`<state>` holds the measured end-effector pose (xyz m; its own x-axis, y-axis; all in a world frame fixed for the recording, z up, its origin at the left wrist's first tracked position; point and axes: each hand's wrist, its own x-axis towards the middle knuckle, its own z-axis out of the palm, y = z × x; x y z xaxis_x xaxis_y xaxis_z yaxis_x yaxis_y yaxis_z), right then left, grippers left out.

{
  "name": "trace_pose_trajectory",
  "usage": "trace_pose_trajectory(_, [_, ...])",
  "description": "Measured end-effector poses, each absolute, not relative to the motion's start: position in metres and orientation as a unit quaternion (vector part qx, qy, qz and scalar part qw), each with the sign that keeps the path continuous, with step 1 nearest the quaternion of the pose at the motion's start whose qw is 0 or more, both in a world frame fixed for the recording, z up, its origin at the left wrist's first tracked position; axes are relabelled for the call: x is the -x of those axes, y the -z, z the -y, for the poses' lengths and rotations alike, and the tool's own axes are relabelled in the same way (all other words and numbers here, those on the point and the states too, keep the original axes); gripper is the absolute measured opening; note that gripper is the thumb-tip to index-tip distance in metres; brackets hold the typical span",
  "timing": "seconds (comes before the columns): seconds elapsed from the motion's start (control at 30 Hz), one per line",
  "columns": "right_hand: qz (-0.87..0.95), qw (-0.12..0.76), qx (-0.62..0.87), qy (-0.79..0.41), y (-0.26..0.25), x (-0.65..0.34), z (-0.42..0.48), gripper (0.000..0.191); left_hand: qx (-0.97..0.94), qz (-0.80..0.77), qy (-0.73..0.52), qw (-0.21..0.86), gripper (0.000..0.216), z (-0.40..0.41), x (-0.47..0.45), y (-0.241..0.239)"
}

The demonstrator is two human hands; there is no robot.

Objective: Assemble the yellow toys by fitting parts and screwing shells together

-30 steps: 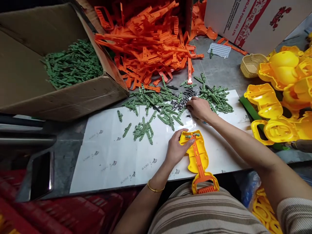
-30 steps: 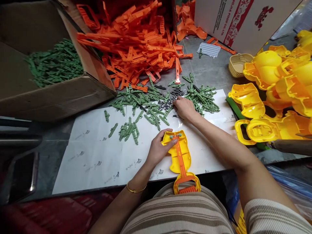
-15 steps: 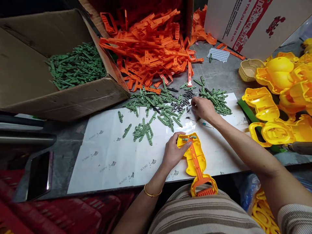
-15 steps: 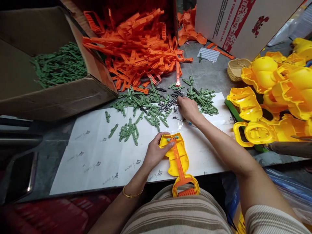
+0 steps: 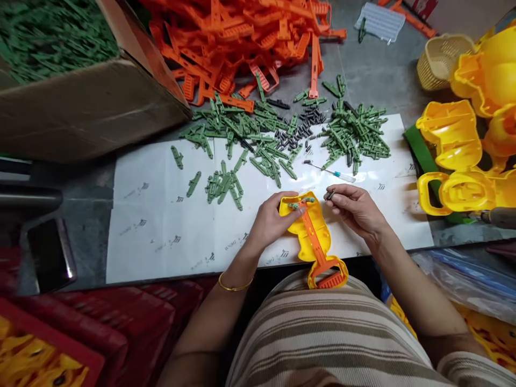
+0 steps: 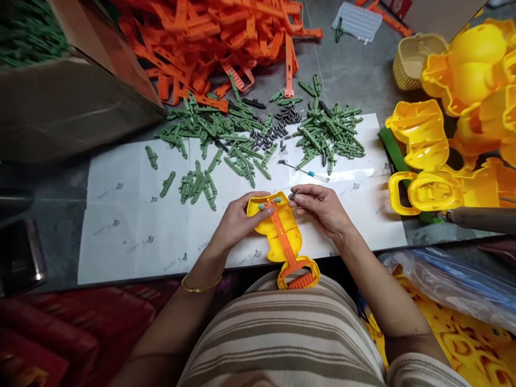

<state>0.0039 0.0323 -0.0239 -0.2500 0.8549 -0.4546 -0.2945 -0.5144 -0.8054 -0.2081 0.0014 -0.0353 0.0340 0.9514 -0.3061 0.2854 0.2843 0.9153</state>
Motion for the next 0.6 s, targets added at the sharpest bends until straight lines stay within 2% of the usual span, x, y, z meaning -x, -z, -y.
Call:
trace_pose_trajectory(0.23, [0.475,0.392,0.538,-0.575,0.025,0.003,0.017,0.015,-0.472,-0.636,-0.337,0.509,0.034,0.005,0.201,0.031])
trace_pose_trajectory(0.6, [0.536,0.371,0.547,-0.524,0.037,0.011,0.024,0.012,-0.454,-0.647,-0.353,0.500,0.032,0.010,0.196,0.034])
